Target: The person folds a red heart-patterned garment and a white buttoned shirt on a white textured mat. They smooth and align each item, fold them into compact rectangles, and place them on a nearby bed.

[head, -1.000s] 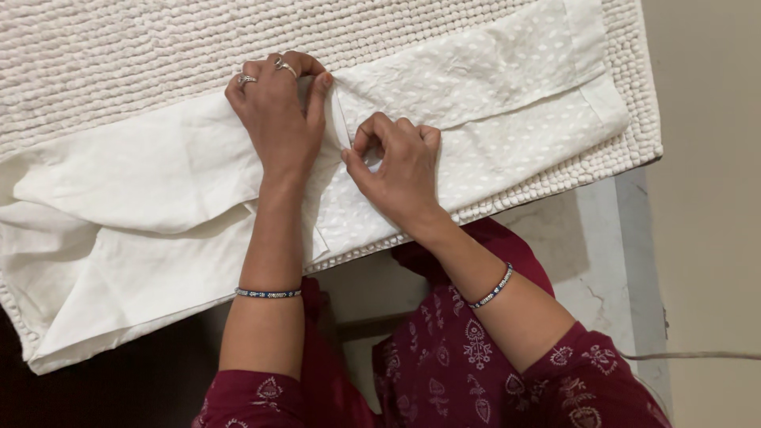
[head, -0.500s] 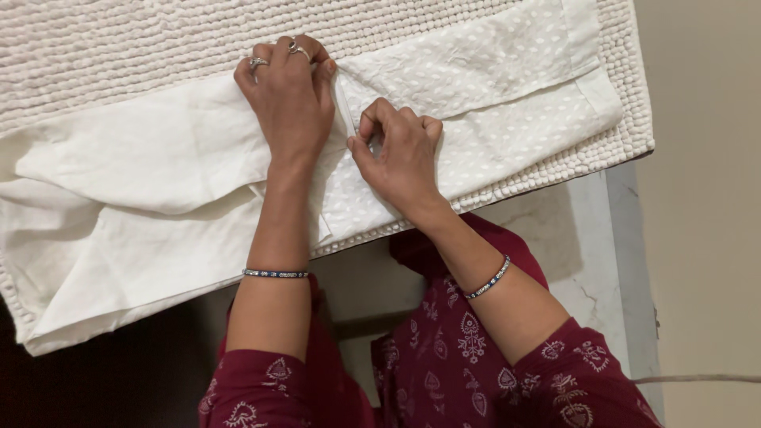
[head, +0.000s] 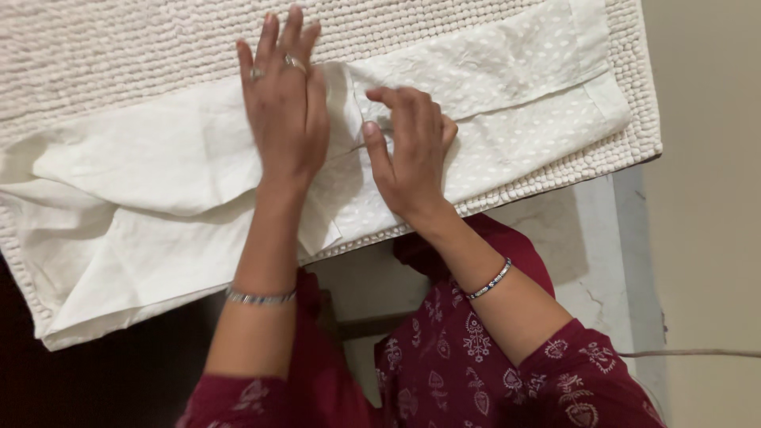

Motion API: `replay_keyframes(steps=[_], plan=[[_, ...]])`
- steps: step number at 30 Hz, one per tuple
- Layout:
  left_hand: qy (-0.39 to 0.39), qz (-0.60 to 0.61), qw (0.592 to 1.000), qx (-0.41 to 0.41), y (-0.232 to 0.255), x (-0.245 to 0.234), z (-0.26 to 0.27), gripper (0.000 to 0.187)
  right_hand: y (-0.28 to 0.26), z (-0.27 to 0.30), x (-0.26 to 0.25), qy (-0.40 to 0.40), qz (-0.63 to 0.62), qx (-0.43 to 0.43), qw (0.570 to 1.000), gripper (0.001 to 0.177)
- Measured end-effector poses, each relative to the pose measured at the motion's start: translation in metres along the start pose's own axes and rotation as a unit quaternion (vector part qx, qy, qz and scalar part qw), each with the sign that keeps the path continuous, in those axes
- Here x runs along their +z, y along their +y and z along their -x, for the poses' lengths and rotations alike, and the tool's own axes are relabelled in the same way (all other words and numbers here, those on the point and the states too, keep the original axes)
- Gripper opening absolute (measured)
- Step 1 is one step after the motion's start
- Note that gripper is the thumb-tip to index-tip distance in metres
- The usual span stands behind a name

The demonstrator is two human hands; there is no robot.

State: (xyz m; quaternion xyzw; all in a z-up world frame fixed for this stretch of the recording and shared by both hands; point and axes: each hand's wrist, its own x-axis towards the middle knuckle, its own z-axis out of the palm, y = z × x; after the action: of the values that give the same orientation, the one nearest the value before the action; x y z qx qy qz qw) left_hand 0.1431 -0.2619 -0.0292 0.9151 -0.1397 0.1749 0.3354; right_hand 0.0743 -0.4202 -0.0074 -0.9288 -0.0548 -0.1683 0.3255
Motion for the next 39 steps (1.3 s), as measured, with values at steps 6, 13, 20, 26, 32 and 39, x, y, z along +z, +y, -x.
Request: replay_keyframes(steps=[6,13,20,26,32,39], plan=[[-0.181,-0.151,0.971,0.044,0.006,-0.006,0.037,0.057,0.004,0.006,0.013,-0.144,0.169,-0.083,0.971,0.057],[-0.188,-0.143,0.971,0.028,0.001,-0.003,0.019,0.059,-0.004,0.026,0.001,-0.198,0.216,-0.064,0.954,0.065],[-0.190,-0.106,0.976,0.003,0.017,-0.012,0.023,0.061,-0.009,0.032,-0.019,-0.221,0.205,-0.059,0.952,0.074],[-0.249,-0.151,0.957,0.019,0.023,-0.008,0.025,0.062,-0.002,0.027,-0.010,-0.295,0.186,-0.046,0.936,0.077],[-0.199,-0.164,0.963,0.070,0.033,-0.017,0.045,0.065,0.031,0.018,-0.028,-0.196,0.131,-0.023,0.972,0.066],[-0.175,-0.187,0.963,0.082,0.057,-0.013,0.061,0.064,0.056,0.011,-0.048,-0.129,0.176,-0.013,0.976,0.072]])
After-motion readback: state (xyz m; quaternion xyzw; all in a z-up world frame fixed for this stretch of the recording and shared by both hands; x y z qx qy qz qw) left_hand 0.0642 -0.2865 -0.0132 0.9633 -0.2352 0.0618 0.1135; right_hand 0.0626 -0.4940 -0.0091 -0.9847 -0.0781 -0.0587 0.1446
